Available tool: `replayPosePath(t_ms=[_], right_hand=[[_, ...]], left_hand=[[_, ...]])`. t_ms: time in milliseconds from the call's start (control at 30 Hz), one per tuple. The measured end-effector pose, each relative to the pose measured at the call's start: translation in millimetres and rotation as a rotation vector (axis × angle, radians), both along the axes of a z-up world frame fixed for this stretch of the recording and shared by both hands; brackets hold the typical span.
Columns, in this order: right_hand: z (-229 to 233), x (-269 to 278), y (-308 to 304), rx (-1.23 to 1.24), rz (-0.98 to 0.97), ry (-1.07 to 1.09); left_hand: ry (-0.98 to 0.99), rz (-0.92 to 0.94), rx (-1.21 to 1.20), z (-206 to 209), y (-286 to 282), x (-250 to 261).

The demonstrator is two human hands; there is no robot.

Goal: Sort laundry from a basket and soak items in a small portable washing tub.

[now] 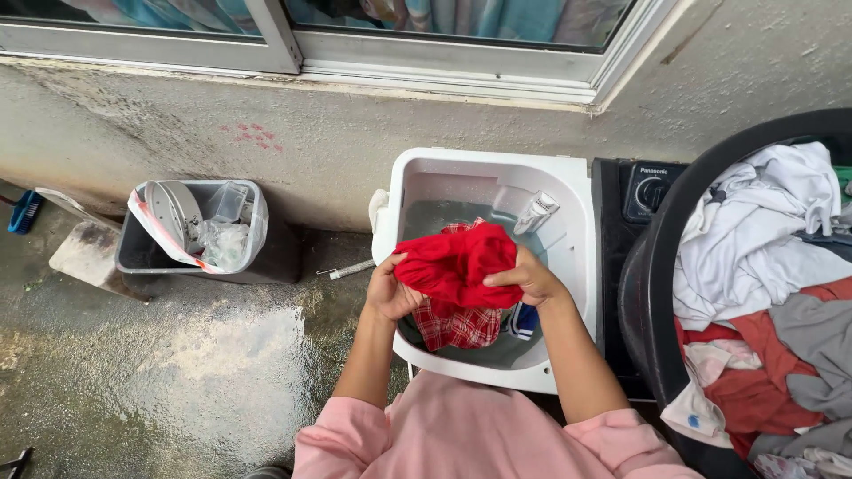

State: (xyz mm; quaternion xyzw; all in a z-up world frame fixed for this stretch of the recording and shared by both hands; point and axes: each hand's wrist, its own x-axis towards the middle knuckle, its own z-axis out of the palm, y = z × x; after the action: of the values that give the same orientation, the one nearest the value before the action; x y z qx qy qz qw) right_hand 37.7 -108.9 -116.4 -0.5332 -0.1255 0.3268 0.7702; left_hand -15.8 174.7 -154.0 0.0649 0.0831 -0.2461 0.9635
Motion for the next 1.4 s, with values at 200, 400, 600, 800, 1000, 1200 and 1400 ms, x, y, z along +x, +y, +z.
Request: replayPosePath(t_ms=[200, 400, 600, 800, 1000, 1200, 1400], right_hand=[[-104.9, 15.2, 19.4, -0.305, -0.148, 0.249], [-40.7, 11.8, 43.6, 0.839, -0.052, 0.493], [6.0, 35.1, 51.3, 0.612, 0.21, 0.076], [-112.7, 29.7, 78.2, -0.472, 0.005, 0.091], [-46.0, 18.7, 75.0, 0.122, -0.14, 0.247], [46.2, 39.0, 85.0, 0.818, -0.286, 0.449], [-177.3, 49.6, 76.1, 0.239, -0.496, 0.347]], left_hand=[[-0.231, 0.308, -0.192, 47.6, -9.8, -23.5], [-0.141, 0.134, 0.855, -39.4, 9.5, -1.1], [0.075, 0.205, 0.097, -74.5, 21.6, -12.8], [-0.162, 0.456, -0.317, -32.3, -1.9, -2.5], [-0.409, 0.529, -0.334, 25.2, -8.1, 22.0], [-0.02, 0.744, -0.118, 44.4, 24.3, 19.2], [0.118, 0.407, 1.596, -114.8, -10.3, 43.1]])
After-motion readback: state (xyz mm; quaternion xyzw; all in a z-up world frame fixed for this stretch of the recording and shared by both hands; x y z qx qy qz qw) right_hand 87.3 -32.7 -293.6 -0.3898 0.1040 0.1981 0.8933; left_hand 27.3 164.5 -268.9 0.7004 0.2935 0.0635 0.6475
